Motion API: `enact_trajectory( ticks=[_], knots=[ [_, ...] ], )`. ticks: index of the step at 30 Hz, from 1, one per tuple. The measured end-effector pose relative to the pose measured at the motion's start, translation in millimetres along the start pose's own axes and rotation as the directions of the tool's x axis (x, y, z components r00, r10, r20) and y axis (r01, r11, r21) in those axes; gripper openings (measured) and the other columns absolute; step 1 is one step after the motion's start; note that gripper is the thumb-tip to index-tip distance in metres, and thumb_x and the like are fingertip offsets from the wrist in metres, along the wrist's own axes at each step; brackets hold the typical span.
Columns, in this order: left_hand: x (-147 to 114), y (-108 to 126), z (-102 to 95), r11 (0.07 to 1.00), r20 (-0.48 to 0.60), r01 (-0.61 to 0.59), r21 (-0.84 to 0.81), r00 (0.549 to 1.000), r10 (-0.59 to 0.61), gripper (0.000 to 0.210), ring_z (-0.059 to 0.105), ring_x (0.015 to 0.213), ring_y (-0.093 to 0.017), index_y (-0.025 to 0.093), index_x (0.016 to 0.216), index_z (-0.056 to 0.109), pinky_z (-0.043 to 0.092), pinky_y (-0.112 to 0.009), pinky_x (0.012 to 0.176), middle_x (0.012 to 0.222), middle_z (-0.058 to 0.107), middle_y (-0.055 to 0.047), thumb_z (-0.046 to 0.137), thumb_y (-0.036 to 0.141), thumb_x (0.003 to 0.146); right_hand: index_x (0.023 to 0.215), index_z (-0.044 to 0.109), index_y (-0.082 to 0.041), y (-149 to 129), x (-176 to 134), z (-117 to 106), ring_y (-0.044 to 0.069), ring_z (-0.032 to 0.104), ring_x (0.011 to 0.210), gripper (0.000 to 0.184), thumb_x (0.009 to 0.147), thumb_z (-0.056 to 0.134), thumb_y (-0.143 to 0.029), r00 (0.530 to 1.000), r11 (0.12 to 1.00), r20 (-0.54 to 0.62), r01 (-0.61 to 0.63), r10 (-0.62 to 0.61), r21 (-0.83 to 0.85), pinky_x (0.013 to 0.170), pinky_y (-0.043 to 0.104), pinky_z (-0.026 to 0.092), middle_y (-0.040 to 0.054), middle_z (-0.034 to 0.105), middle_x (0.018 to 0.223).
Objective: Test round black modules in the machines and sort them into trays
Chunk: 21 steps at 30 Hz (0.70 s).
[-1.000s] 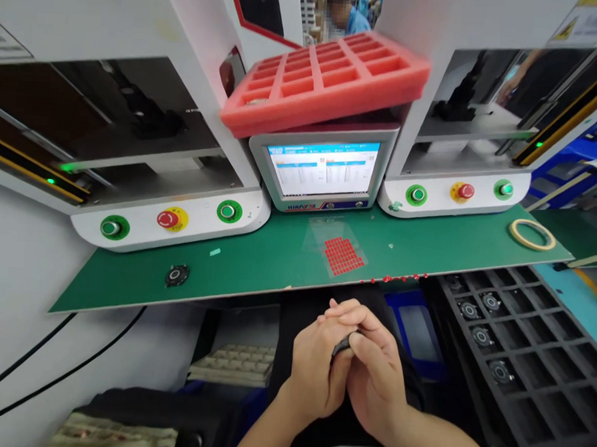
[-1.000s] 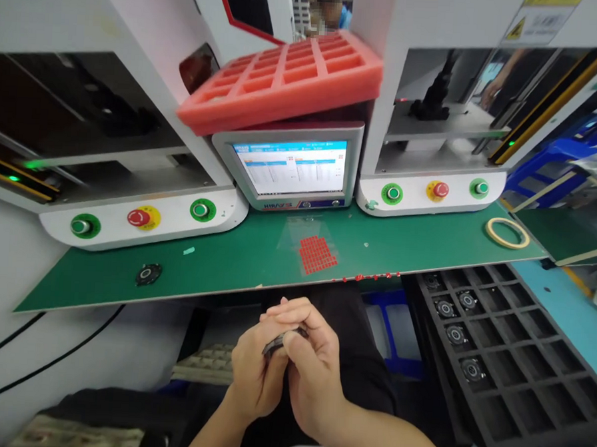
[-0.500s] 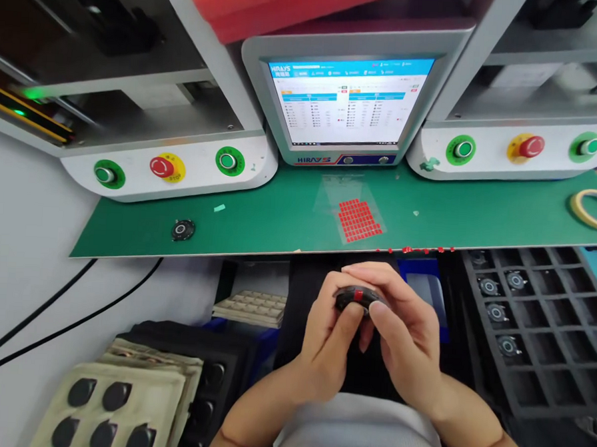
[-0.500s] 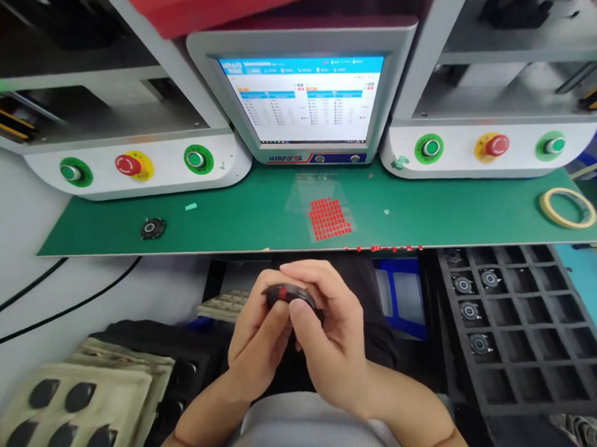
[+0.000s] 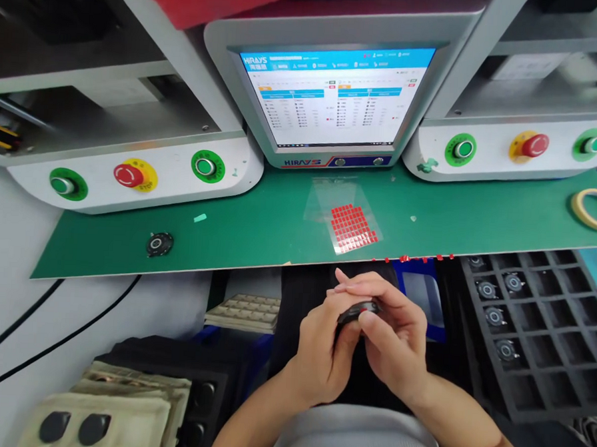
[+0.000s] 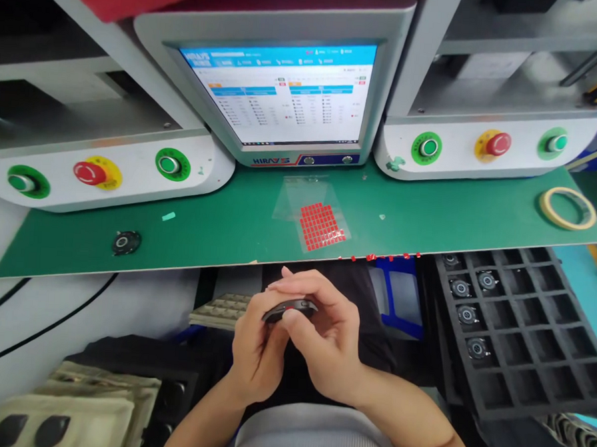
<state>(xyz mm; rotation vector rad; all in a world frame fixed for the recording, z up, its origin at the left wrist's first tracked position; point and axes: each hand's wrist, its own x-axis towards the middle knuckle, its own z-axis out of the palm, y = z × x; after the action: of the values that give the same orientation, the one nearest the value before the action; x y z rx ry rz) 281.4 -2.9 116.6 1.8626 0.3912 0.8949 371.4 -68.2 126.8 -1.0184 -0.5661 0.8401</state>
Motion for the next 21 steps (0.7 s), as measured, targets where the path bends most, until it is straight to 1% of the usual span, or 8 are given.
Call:
enact_trajectory(
  ticks=[3,6,8,10,12,14,18,21],
  knots=[
    [5.2,-5.4,-0.9,0.991,0.019,0.112,-0.067,0.994,-0.111,0.019,0.067,0.076,-0.012,0.022,0.116,0.056,0.054,-0.022,0.069,0.090,0.068,-0.002,0.044,0.026,0.101,0.108,0.074,-0.029,-0.6,13.2,-13.3,0.020,0.066,0.104,0.020,0.091,0.063,-0.028,0.995,0.996,0.066,-0.074,0.078,-0.050,0.105,0.043,0.048,0.0040,0.072,0.105],
    [21.4,-20.6,-10.0,0.924,0.041,0.321,-0.207,0.947,-0.320,0.015,0.060,0.058,-0.010,0.020,0.105,0.060,0.049,-0.020,0.052,0.076,0.064,0.000,0.050,0.029,0.098,0.109,0.071,-0.026,-6.3,52.9,-40.4,0.022,0.066,0.103,0.021,0.090,0.064,-0.032,0.967,0.946,0.236,-0.019,0.101,-0.325,0.093,0.040,0.053,0.0062,0.071,0.109],
    [37.9,-40.4,-22.1,0.864,0.009,0.463,-0.198,0.882,-0.471,0.019,0.056,0.050,-0.010,0.018,0.102,0.061,0.046,-0.021,0.047,0.067,0.060,0.002,0.053,0.034,0.096,0.102,0.070,-0.023,-7.2,92.0,-59.9,0.023,0.066,0.098,0.016,0.088,0.064,-0.028,0.972,0.747,0.235,0.175,-0.026,-0.641,0.092,0.041,0.051,0.0068,0.072,0.105],
    [54.5,-65.7,-36.9,0.812,-0.088,0.574,-0.104,0.808,-0.583,0.024,0.051,0.043,-0.009,0.017,0.108,0.059,0.042,-0.022,0.044,0.063,0.057,0.004,0.056,0.035,0.092,0.100,0.067,-0.020,-2.7,131.1,-74.4,0.024,0.063,0.093,0.015,0.088,0.058,-0.021,0.957,0.394,0.257,0.290,-0.134,-0.872,0.088,0.041,0.049,0.0089,0.071,0.102],
    [67.4,-90.7,-51.0,0.783,-0.219,0.621,0.039,0.770,-0.600,0.030,0.051,0.045,-0.009,0.017,0.111,0.055,0.042,-0.023,0.048,0.069,0.059,0.004,0.059,0.033,0.086,0.102,0.064,-0.018,6.2,161.3,-81.0,0.024,0.061,0.095,0.020,0.088,0.050,-0.015,0.937,0.122,0.344,0.349,-0.060,-0.929,0.084,0.038,0.048,0.0106,0.070,0.101],
    [74.6,-109.3,-61.1,0.749,-0.316,0.624,0.221,0.773,-0.550,0.028,0.053,0.053,-0.011,0.017,0.105,0.055,0.044,-0.025,0.056,0.074,0.061,0.002,0.062,0.033,0.083,0.103,0.061,-0.017,16.1,178.6,-80.6,0.024,0.059,0.098,0.021,0.089,0.045,-0.013,0.912,-0.015,0.403,0.405,0.081,-0.914,0.077,0.034,0.046,0.0111,0.069,0.101],
    [76.8,-121.8,-66.6,0.616,-0.352,0.611,0.497,0.791,-0.500,0.024,0.055,0.062,-0.017,0.018,0.103,0.059,0.043,-0.030,0.064,0.068,0.058,0.001,0.058,0.033,0.084,0.104,0.057,-0.017,28.2,187.0,-73.1,0.022,0.058,0.088,0.021,0.088,0.044,-0.013,0.887,-0.108,0.390,0.425,0.246,-0.899,0.065,0.029,0.038,0.0100,0.067,0.096],
    [75.7,-121.1,-64.1,0.560,-0.390,0.591,0.581,0.806,-0.445,0.022,0.061,0.073,-0.021,0.017,0.104,0.061,0.047,-0.035,0.073,0.082,0.064,-0.005,0.055,0.031,0.088,0.103,0.058,-0.017,29.1,188.1,-71.5,0.021,0.058,0.082,0.019,0.088,0.047,-0.015,0.883,-0.131,0.377,0.424,0.279,-0.896,0.062,0.029,0.033,0.0085,0.067,0.090]
  ],
)
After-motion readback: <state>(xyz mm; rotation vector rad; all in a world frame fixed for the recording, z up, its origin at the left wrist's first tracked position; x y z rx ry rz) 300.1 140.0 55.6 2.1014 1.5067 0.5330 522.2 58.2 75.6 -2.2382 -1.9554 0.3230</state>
